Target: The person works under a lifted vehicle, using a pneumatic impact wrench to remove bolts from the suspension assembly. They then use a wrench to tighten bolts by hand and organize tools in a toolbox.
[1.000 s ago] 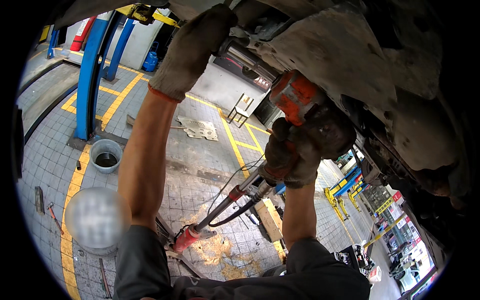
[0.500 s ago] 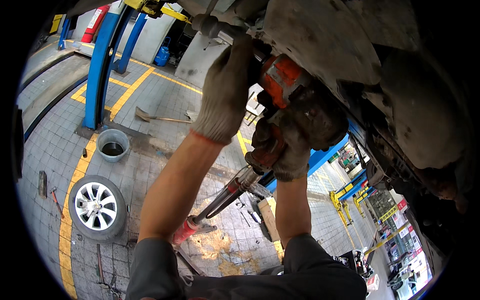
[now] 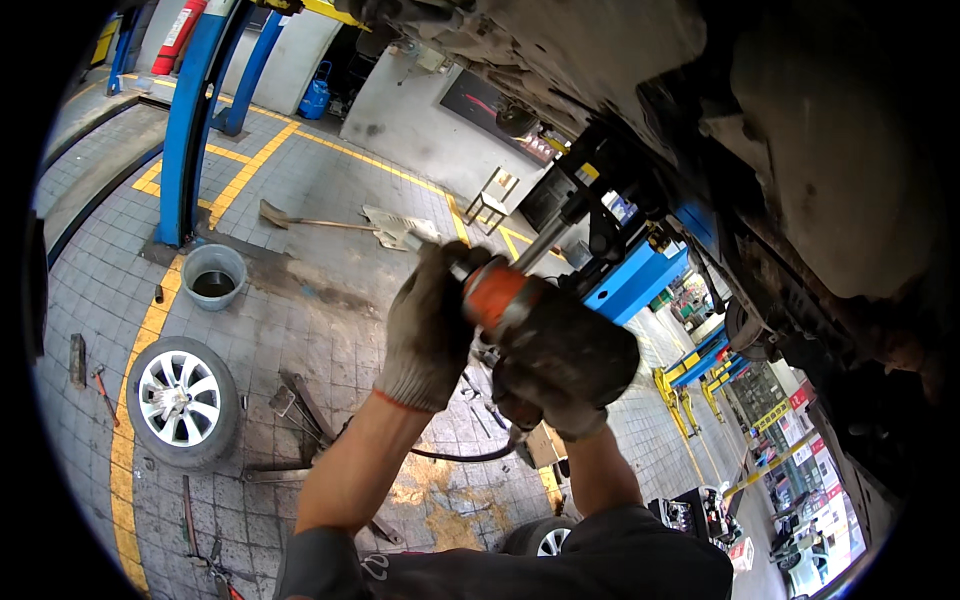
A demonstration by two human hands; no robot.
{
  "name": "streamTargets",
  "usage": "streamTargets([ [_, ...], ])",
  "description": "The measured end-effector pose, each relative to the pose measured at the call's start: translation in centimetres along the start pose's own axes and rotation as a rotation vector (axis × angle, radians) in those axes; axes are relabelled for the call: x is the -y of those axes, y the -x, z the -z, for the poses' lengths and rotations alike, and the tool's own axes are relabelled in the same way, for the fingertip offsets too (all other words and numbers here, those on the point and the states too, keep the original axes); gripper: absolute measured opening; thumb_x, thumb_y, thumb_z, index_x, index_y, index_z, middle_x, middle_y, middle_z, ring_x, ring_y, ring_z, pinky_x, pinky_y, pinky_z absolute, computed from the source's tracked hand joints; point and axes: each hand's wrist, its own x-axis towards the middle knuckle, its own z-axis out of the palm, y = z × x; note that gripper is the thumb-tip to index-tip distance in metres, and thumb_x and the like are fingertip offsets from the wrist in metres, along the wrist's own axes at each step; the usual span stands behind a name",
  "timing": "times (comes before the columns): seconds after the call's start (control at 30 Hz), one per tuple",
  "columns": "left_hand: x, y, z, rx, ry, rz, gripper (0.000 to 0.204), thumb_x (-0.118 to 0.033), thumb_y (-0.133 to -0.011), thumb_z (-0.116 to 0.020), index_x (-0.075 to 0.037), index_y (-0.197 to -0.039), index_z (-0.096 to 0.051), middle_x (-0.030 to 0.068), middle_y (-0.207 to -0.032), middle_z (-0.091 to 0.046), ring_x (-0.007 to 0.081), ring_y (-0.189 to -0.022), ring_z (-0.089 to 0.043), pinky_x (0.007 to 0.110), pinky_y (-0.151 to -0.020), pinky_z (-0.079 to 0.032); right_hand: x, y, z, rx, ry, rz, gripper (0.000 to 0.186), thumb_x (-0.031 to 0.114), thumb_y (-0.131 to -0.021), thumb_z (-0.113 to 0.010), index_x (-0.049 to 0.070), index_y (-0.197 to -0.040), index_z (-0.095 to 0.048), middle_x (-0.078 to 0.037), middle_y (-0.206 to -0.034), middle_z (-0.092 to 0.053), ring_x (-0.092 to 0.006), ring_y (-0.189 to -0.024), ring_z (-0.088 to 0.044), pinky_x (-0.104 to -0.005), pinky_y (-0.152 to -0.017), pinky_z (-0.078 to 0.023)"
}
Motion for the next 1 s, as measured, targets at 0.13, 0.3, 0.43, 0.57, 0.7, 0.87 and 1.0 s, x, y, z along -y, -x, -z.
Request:
streamTargets([
  [0.13,4.5,2.7,7.8,-0.131,0.2,-0.002,0.04,-0.044,-0.107,-0.049,-0.005,-0.112,-0.058,0.0118,-0.105,-0.068,0.0277,-0.101,-0.065,0.042,-0.096,-0.051,-3.6,5.1,2.5,0.308,0.451,0.029,0.023,0.004,-0.087,-0.075,0.003,-0.109,-0.069,-0.006,-0.092,-0.07,-0.018,-0.084,-0.068,-0.0333,-0.073,-0.054],
  [0.3,9.5,9.0,15.6,-0.222,0.28,-0.006,0.034,-0.041,-0.105,-0.054,-0.007,-0.109,-0.059,0.0104,-0.103,-0.067,0.03,-0.101,-0.066,0.047,-0.095,-0.053,-10.1,13.7,4.9,0.482,0.041,-0.457,0.062,0.02,-0.083,-0.083,0.006,-0.137,-0.058,-0.004,-0.122,-0.068,-0.0166,-0.11,-0.065,-0.0357,-0.095,-0.054],
  [0.43,14.1,15.7,18.9,-0.613,0.051,0.124,0.028,-0.03,-0.105,-0.057,-0.004,-0.114,-0.059,0.0117,-0.096,-0.068,0.0313,-0.092,-0.07,0.047,-0.088,-0.059,-7.2,18.7,6.1,0.576,-0.473,-0.86,0.081,0.024,-0.086,-0.073,0.006,-0.155,-0.034,-0.007,-0.141,-0.059,-0.0181,-0.124,-0.061,-0.0334,-0.104,-0.051],
  [0.57,15.5,23.6,19.8,-0.8,-0.38,0.266,0.027,-0.024,-0.103,-0.06,-0.001,-0.118,-0.058,0.0117,-0.095,-0.069,0.0255,-0.088,-0.071,0.041,-0.083,-0.06,-6.4,22.3,6.5,0.987,0.097,-0.591,0.094,0.029,-0.078,-0.075,0.009,-0.158,-0.03,-0.017,-0.124,-0.065,-0.0349,-0.104,-0.067,-0.0422,-0.089,-0.055],
  [0.7,20.1,29.4,20.2,-0.689,-0.67,0.68,0.027,-0.027,-0.101,-0.063,-0.001,-0.108,-0.062,0.0079,-0.093,-0.069,0.0175,-0.086,-0.067,0.034,-0.08,-0.056,-6.9,28.4,7.4,1.165,0.277,-0.563,0.098,0.033,-0.074,-0.077,0.011,-0.157,-0.03,-0.021,-0.098,-0.069,-0.0408,-0.087,-0.069,-0.0471,-0.076,-0.055],
  [0.87,21.3,30.9,18.8,-0.61,-0.687,0.98,0.037,-0.036,-0.1,-0.064,0.001,-0.101,-0.069,0.0066,-0.093,-0.071,0.0151,-0.087,-0.066,0.03,-0.08,-0.053,-6.3,30.9,8.2,1.087,0.18,-0.696,0.082,0.033,-0.073,-0.077,0.012,-0.146,-0.048,-0.021,-0.093,-0.071,-0.0389,-0.084,-0.071,-0.046,-0.074,-0.056],
  [1.0,19.3,31.0,20.9,-0.635,-0.578,1.032,0.045,-0.038,-0.104,-0.055,0.003,-0.097,-0.072,0.0129,-0.094,-0.074,0.0203,-0.088,-0.069,0.033,-0.081,-0.055,-7.1,33.0,8.3,0.794,0.012,-0.787,0.063,0.029,-0.076,-0.077,0.01,-0.134,-0.062,-0.02,-0.105,-0.073,-0.037,-0.09,-0.072,-0.0439,-0.078,-0.057],
])
